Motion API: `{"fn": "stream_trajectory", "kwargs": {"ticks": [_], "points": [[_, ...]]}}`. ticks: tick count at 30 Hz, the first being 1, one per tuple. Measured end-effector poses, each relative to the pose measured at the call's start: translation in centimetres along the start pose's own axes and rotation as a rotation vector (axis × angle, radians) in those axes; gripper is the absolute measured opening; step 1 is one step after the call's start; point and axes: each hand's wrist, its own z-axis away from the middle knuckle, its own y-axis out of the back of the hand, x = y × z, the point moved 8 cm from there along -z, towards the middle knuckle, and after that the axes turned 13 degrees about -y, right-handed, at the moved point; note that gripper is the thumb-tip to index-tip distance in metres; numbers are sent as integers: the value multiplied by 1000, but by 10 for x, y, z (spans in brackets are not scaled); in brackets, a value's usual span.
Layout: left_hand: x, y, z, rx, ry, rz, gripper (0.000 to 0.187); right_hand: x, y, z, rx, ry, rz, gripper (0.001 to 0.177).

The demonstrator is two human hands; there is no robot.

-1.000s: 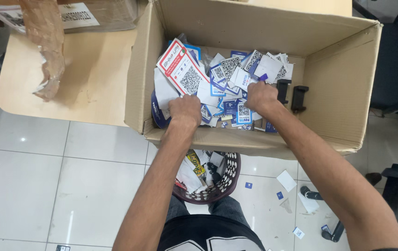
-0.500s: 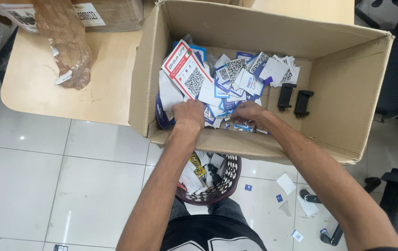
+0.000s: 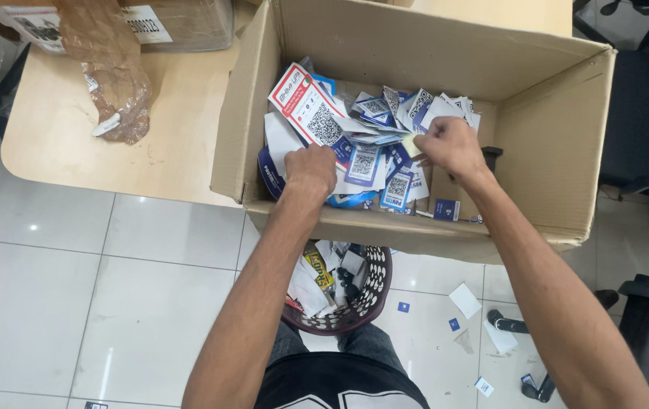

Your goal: The person sorts various items from a large cardboard box into a smaller basket by hand, handling payment stickers, small electronic components, and plastic-wrapped objects.

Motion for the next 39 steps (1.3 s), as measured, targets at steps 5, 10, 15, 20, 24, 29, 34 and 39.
{"fn": "stream_trajectory", "kwargs": {"ticks": [5, 10, 15, 20, 24, 29, 34, 39], "points": [[0, 9, -21, 30, -18, -24, 25, -21, 54, 31, 467, 294, -81, 18], [3, 16, -23, 133, -77, -62, 29, -20, 70, 37, 569, 432, -267, 17], [22, 35, -14, 287, -214, 28, 55, -29, 59, 28, 399, 409, -357, 5], [32, 52, -5, 354, -268, 11, 58, -31, 41, 22, 343, 368, -226, 9], [19, 37, -9, 261, -151, -78, 49, -11, 63, 14, 603, 401, -99, 24], [1, 10, -17, 94, -27, -86, 39, 6, 85, 29, 929, 310, 167, 36], [-1, 0, -16, -1, 8, -75, 41, -26, 28, 28, 524, 292, 450, 34], [-2, -1, -21, 28, 10, -72, 31, -52, -63, 15, 32, 385, 766, 60]]}}
